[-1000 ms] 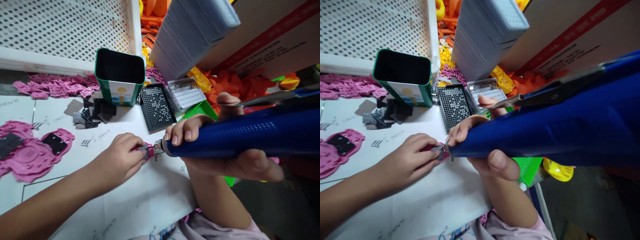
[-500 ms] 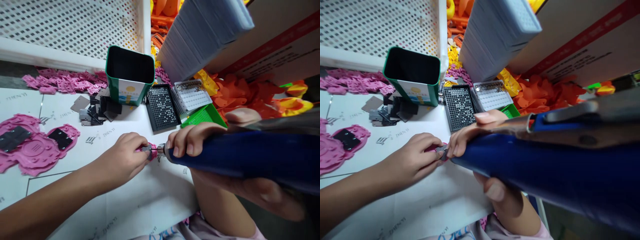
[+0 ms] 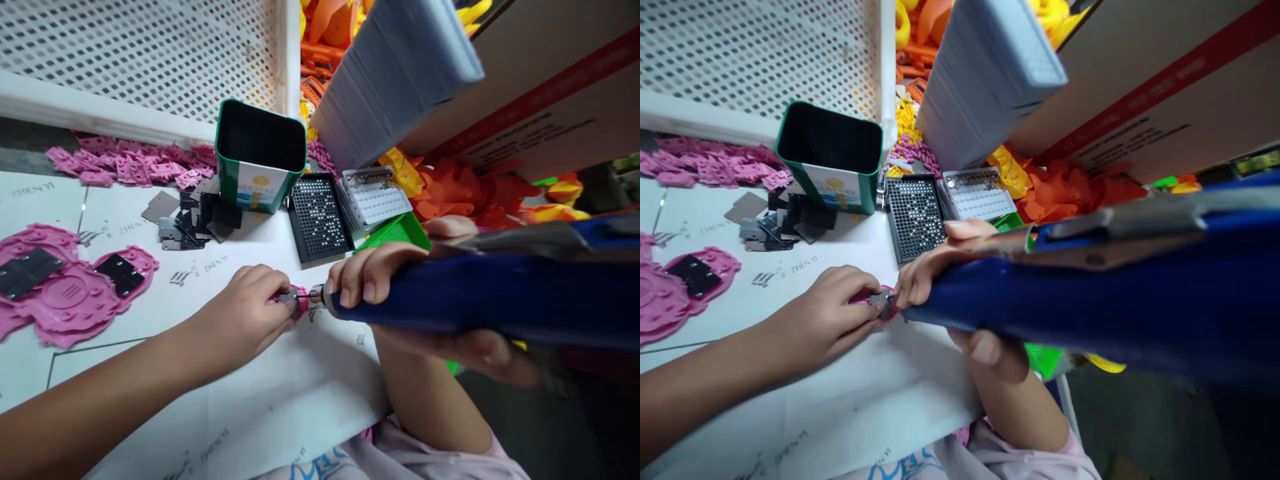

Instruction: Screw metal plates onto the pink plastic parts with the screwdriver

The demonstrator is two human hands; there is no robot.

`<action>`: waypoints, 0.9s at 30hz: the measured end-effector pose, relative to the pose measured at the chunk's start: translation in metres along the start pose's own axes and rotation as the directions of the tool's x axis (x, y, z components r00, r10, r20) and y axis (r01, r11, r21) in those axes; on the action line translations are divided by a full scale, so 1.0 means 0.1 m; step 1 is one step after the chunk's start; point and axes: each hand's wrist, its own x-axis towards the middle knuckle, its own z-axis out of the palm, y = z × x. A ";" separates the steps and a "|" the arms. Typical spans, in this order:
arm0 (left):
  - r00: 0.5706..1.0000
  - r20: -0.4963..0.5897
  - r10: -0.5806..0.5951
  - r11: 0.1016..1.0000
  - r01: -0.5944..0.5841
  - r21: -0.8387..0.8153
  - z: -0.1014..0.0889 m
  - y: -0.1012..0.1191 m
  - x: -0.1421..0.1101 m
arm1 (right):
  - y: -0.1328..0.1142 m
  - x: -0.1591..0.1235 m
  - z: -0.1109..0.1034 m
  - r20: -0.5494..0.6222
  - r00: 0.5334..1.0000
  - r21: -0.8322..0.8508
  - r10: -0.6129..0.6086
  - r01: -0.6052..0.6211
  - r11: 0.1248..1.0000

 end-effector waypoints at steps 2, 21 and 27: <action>1.000 0.029 0.005 1.000 -0.005 -0.007 -0.02 -0.01 -0.01 | -0.07 0.12 -0.10 -0.045 0.999 -0.008 0.011 -0.011 1.000; 0.999 -0.031 0.044 0.999 -0.044 -0.007 0.06 -0.06 -0.03 | 0.07 0.54 -0.38 -0.476 0.844 -0.269 -0.246 0.127 0.955; 0.997 -0.065 -0.045 0.995 0.051 0.088 0.05 -0.04 -0.04 | 0.08 0.54 -0.38 -0.428 0.861 -0.252 -0.274 0.178 0.951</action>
